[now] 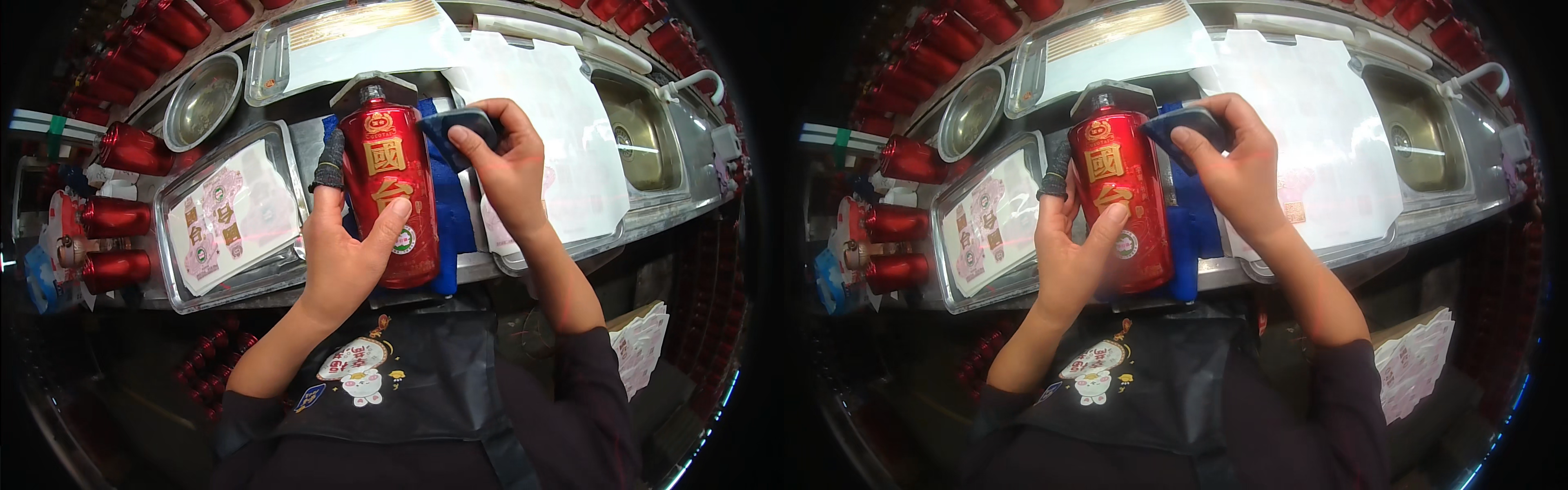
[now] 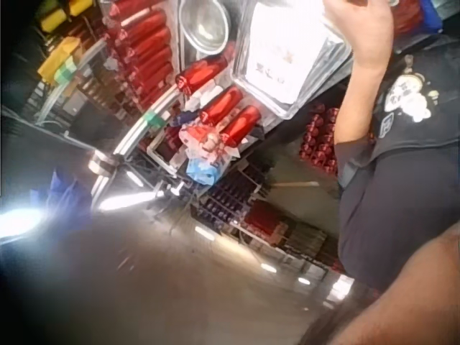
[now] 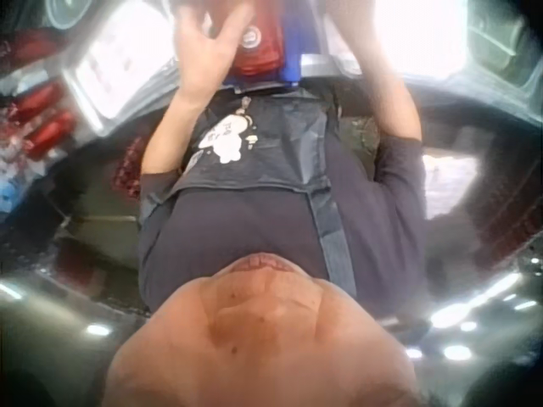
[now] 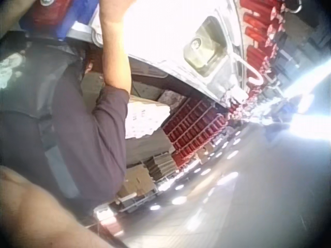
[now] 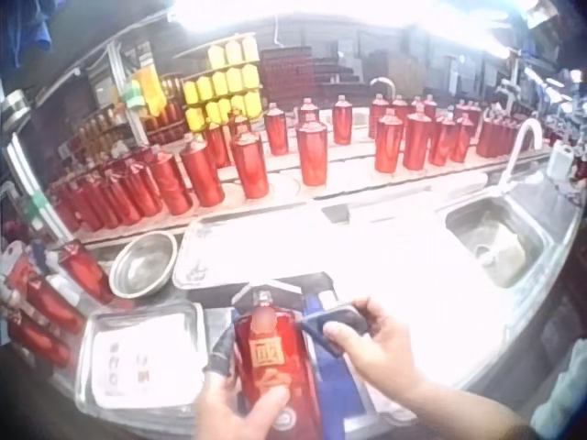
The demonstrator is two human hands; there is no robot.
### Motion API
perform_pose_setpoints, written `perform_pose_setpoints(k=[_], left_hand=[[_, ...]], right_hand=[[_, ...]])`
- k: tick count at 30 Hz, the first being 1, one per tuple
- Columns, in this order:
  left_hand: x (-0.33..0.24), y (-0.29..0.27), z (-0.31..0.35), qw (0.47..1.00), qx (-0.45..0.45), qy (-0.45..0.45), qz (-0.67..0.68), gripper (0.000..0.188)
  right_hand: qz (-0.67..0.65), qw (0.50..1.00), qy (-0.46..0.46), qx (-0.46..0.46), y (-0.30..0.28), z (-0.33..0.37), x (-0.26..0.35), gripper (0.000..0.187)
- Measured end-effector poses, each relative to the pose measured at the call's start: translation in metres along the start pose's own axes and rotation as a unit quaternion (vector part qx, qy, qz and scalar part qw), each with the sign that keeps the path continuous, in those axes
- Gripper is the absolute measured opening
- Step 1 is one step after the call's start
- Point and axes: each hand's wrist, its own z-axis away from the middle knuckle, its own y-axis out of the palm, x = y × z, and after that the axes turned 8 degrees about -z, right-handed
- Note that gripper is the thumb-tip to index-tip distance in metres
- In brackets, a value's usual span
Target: The person picks red cylindrical containers from a floor pallet, places them on a workbench, and applies printed labels to the sides. They smooth the labels with a cloth and use a small wooden stick to press the edges, then repeat the process on additional containers.
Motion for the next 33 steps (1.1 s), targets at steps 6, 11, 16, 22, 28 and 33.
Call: perform_pose_setpoints(k=[6,11,16,22,28,33], left_hand=[[-0.02,0.006,-0.008,0.99,0.009,-0.106,-0.091,0.048],[-0.004,0.017,-0.009,0.99,-0.062,-0.047,-0.121,0.045],[-0.005,0.019,-0.008,0.987,-0.075,-0.051,-0.13,0.045],[-0.012,0.006,-0.008,0.993,0.015,-0.087,-0.08,0.058],[0.01,-0.015,0.009,0.994,-0.017,-0.05,0.101,0.064],[0.027,-0.034,0.024,0.996,0.038,-0.053,0.059,0.067]], right_hand=[[0.056,0.994,-0.043,0.084,-0.008,0.034,0.01,0.018],[-0.01,0.999,-0.025,0.043,-0.004,0.019,0.012,0.017],[0.032,0.999,-0.001,-0.011,-0.005,0.008,0.001,0.02],[0.143,0.984,-0.094,0.044,-0.002,0.002,0.009,0.017],[0.206,0.895,-0.338,0.208,-0.002,0.014,0.024,0.036],[0.152,0.874,-0.293,0.356,-0.031,0.058,0.025,0.034]])
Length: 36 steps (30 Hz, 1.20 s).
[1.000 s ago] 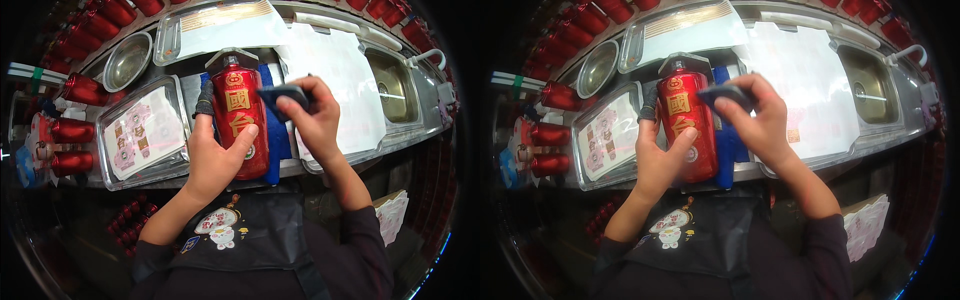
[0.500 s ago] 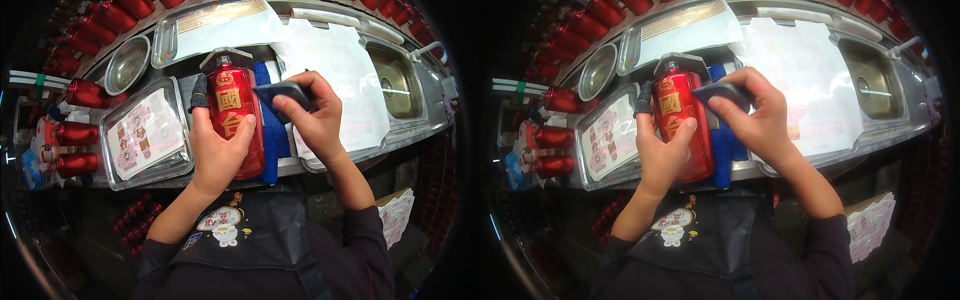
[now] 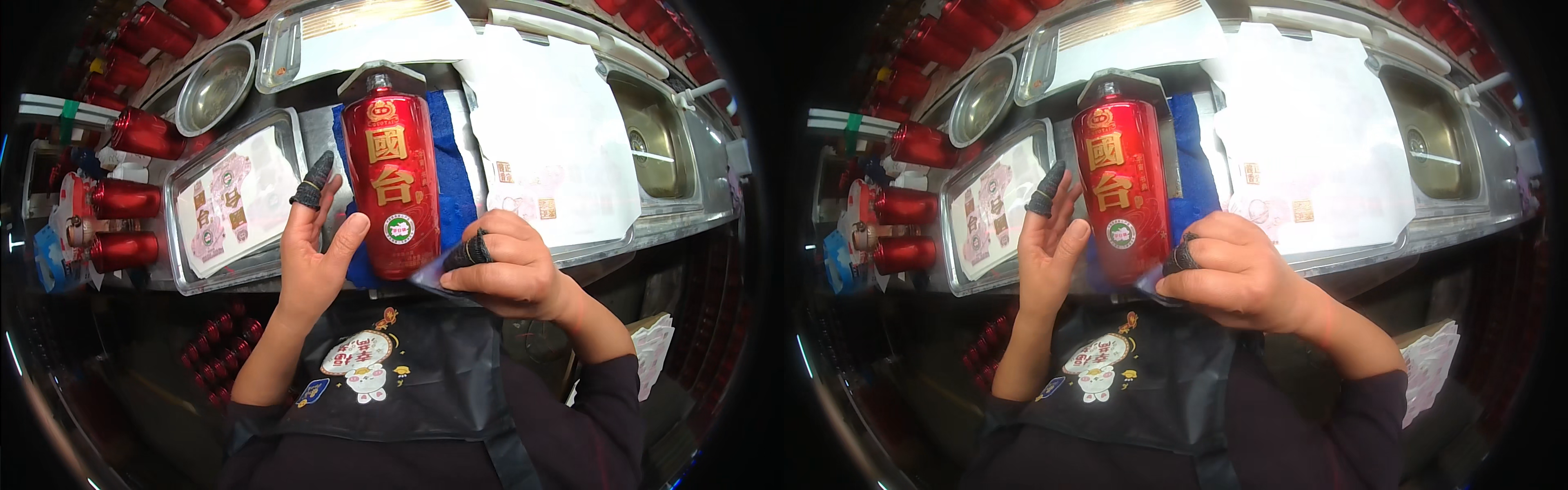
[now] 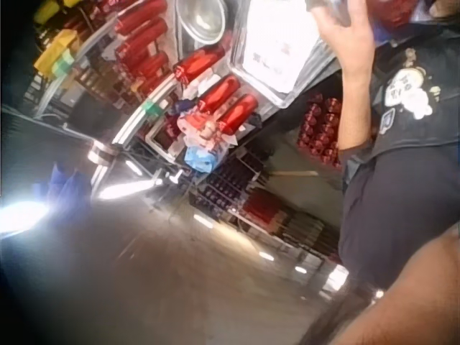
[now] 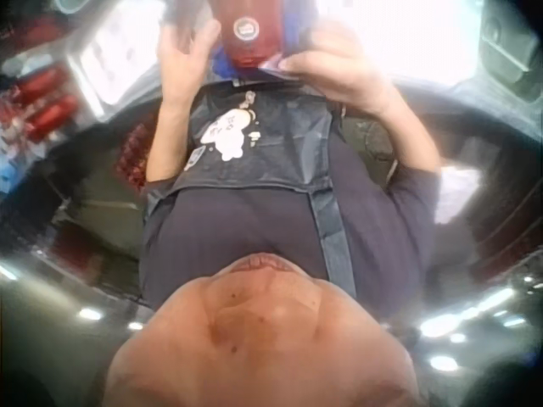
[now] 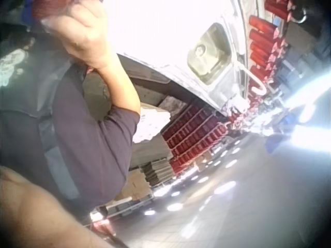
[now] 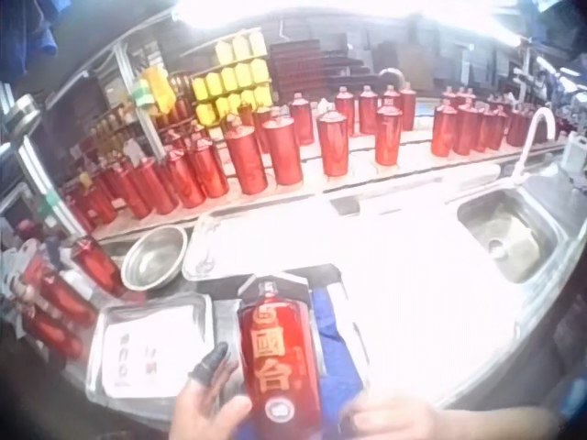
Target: The person picks red cylindrical containers from a floor pallet, places them on a workbench, and applies printed labels to the sides. They smooth the labels with a cloth and use a small wooden stick to press the edges, then repeat the process on additional containers.
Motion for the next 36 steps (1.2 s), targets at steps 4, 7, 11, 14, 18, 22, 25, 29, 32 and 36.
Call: perform_pose_setpoints(k=[4,7,11,14,18,22,25,29,32,36], left_hand=[[0.001,0.003,0.005,0.998,0.047,-0.013,0.031,0.064],[-0.002,0.005,0.01,0.997,0.06,-0.035,0.041,0.064],[0.003,-0.001,0.015,0.997,0.059,-0.015,0.037,0.064],[0.014,-0.006,0.019,0.995,0.061,0.034,-0.065,0.072],[0.019,0.001,0.023,0.997,0.069,0.023,-0.041,0.081],[0.024,-0.007,0.022,0.99,0.096,0.023,-0.097,0.083],[0.03,-0.01,0.024,0.99,0.098,0.026,-0.095,0.089],[0.026,-0.011,0.024,0.974,0.112,0.079,-0.18,0.093],[0.023,-0.004,0.021,0.947,0.091,0.114,-0.286,0.08],[0.015,0.004,0.023,0.932,0.0,0.192,-0.308,0.071]], right_hand=[[0.037,0.99,0.08,-0.107,-0.001,-0.036,0.002,0.036],[0.171,0.978,-0.031,-0.118,0.008,-0.051,-0.014,0.03],[0.103,0.988,-0.115,-0.014,0.027,-0.016,0.01,0.025],[0.037,0.999,0.026,-0.009,0.025,-0.004,0.027,0.03],[-0.111,0.905,0.334,-0.238,0.041,-0.006,0.015,0.021],[-0.168,0.82,0.38,-0.394,0.042,0.014,0.004,0.018],[-0.184,0.864,0.334,-0.327,0.047,-0.004,0.028,0.021],[-0.139,0.841,0.367,-0.374,0.047,-0.001,0.006,0.018],[-0.061,0.88,0.299,-0.364,0.052,-0.001,0.015,0.016],[0.136,0.942,0.142,-0.27,0.072,0.007,0.022,0.03]])
